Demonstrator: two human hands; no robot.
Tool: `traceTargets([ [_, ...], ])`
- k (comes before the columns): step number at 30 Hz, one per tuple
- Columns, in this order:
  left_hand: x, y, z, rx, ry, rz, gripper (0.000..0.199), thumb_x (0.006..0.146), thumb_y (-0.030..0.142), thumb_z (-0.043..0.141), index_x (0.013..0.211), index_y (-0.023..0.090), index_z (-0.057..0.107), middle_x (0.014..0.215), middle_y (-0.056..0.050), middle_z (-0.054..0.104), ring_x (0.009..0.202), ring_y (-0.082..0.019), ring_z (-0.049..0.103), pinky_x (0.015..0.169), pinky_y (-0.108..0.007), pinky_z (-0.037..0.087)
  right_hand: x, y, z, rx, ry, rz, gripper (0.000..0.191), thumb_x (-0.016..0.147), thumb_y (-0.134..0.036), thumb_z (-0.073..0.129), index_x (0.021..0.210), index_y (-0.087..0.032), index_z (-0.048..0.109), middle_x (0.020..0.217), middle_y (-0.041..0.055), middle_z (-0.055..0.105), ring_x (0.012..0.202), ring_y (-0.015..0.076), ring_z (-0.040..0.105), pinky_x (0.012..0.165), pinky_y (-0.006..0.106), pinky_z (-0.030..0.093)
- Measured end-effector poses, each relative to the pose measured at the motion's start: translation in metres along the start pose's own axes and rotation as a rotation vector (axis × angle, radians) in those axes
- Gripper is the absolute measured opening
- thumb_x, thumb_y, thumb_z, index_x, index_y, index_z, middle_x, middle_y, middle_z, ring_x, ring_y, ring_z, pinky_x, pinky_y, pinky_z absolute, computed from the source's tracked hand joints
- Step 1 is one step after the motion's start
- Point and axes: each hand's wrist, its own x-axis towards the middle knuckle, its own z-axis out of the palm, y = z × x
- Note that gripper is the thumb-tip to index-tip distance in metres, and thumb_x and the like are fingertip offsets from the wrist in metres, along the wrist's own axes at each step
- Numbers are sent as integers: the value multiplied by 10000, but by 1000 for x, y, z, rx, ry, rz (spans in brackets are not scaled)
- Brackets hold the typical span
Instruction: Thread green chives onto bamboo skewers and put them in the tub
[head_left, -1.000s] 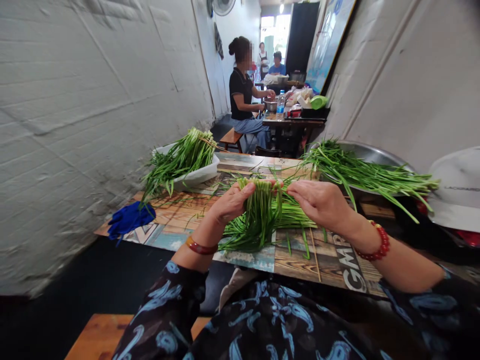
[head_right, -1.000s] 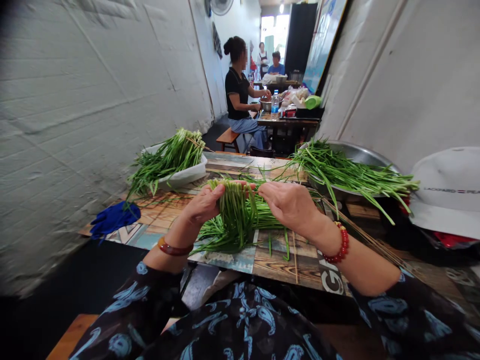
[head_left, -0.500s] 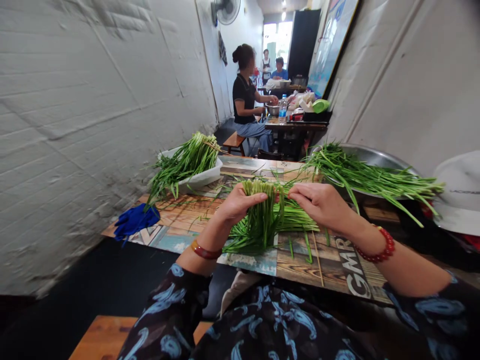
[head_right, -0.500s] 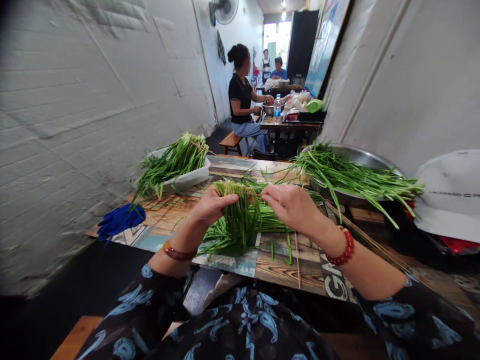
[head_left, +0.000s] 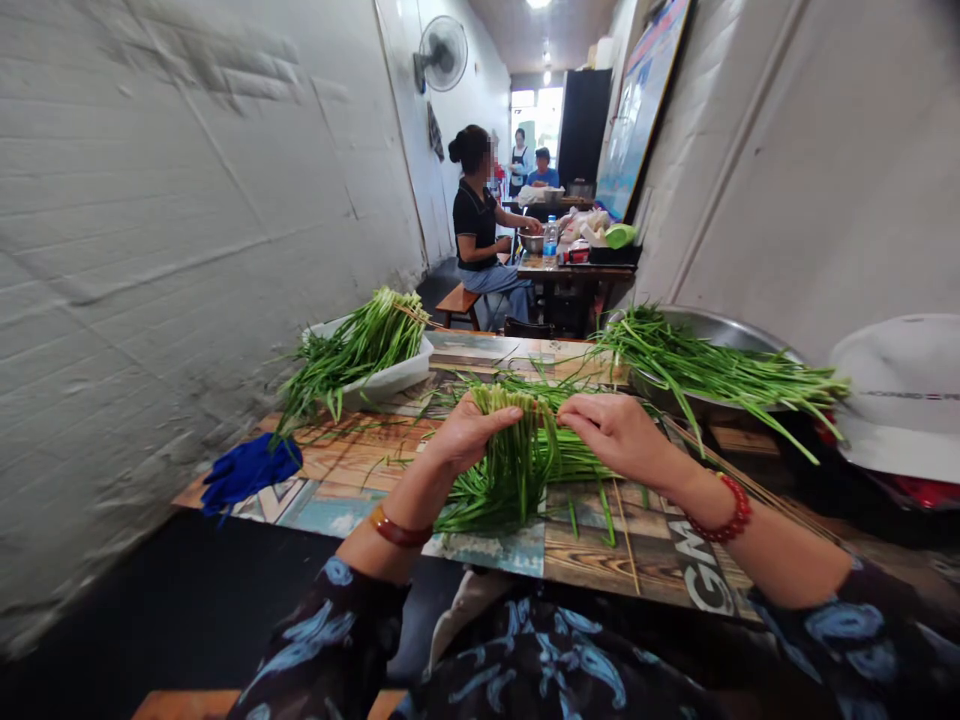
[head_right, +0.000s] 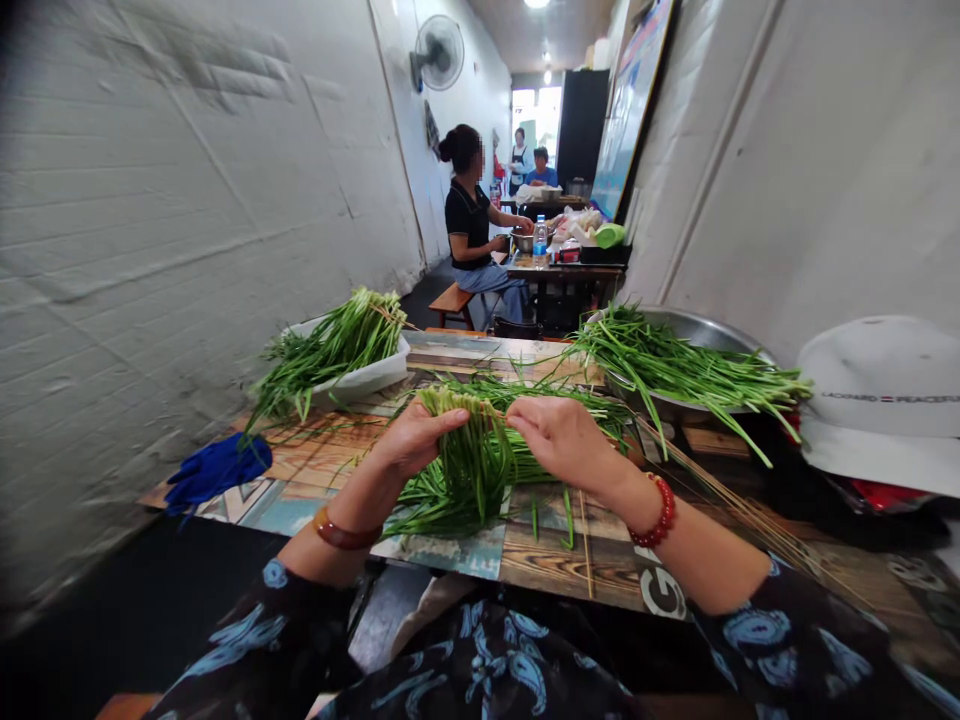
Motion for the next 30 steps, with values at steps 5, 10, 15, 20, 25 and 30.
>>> traceTargets([
  [5, 0, -2, -6, 32, -24, 43, 357, 637, 369, 885, 853, 116, 758, 787, -67, 745, 759, -189, 690, 760, -295, 544, 1, 4, -4, 43, -14, 24, 230, 972, -239, 495, 814, -181, 651, 705, 20, 668, 649, 149, 608, 636, 264, 418],
  [10, 1, -6, -15, -55, 112, 130, 365, 659, 455, 858, 688, 129, 699, 611, 0, 658, 554, -97, 568, 570, -215, 454, 1, 5, -9, 25, -16, 79, 226, 970, -243, 504, 812, -176, 651, 742, 37, 688, 691, 164, 627, 666, 275, 426],
  [15, 0, -10, -14, -41, 139, 104, 400, 664, 456, 854, 623, 121, 640, 572, 14, 616, 516, -79, 504, 535, -210, 386, 0, 7, -6, -44, -27, 67, 219, 971, -243, 492, 855, -171, 663, 776, 58, 706, 726, 187, 647, 683, 289, 434],
  [20, -1, -15, -15, 8, 129, 85, 427, 683, 466, 842, 597, 126, 598, 525, 36, 540, 486, -67, 457, 508, -208, 349, -3, 10, -2, -63, -9, 63, 230, 970, -251, 491, 855, -170, 673, 795, 68, 719, 732, 196, 663, 693, 295, 447],
  [25, -1, -14, -14, -20, 115, 104, 432, 674, 453, 852, 582, 124, 586, 514, 45, 523, 477, -54, 462, 490, -192, 359, -3, 11, -3, -5, -30, 61, 232, 967, -248, 491, 851, -172, 677, 792, 58, 725, 725, 188, 667, 689, 290, 453],
  [30, 2, -7, -10, -106, 88, 162, 401, 729, 507, 798, 863, 135, 730, 708, -12, 699, 649, -112, 635, 622, -210, 481, 0, 10, -7, -12, -51, 60, 238, 961, -251, 482, 853, -167, 677, 795, 63, 724, 737, 196, 667, 704, 299, 449],
])
